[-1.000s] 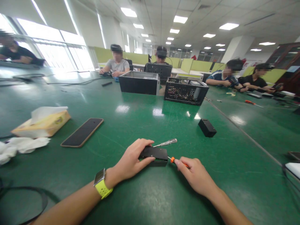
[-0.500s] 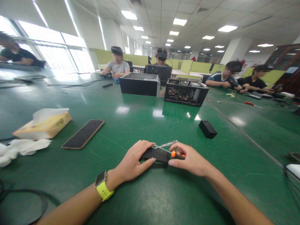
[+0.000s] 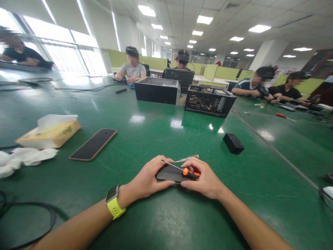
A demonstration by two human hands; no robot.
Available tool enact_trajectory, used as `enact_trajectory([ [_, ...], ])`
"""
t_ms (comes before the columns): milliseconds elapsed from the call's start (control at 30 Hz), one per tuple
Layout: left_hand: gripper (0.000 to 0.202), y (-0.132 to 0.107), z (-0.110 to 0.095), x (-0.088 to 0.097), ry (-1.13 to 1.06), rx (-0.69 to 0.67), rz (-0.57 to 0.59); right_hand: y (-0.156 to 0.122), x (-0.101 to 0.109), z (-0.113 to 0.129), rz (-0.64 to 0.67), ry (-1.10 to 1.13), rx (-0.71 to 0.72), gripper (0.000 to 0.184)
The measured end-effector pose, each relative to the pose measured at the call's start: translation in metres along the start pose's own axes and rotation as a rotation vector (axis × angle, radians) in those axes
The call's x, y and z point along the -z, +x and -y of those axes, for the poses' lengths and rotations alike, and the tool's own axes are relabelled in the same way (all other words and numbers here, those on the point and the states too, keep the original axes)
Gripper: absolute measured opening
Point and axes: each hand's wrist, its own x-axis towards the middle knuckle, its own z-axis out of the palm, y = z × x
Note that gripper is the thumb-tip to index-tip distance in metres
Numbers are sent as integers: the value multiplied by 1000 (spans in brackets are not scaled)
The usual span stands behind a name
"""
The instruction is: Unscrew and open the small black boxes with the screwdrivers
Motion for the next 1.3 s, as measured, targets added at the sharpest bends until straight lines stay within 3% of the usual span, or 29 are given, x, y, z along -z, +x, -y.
enact_trajectory([
  [167,39,4,4,1,36,34,21,6,5,7,-2,-99,60,29],
  [433,36,7,5,-1,-23,110,18,15,15,5,68,-123,40,26],
  [567,33,8,0,0,-84,163,10,15,11,2,25,-126,76,23],
  [767,31,7,0,1,-116,190,2,5,2,6,18,-48,4,26],
  [1000,29,6,2,0,-116,203,3,9,13,-1,55,-170,110,26],
  [1300,25,7,8,-1,-168,170,11,21,23,-31,172,53,130,55],
])
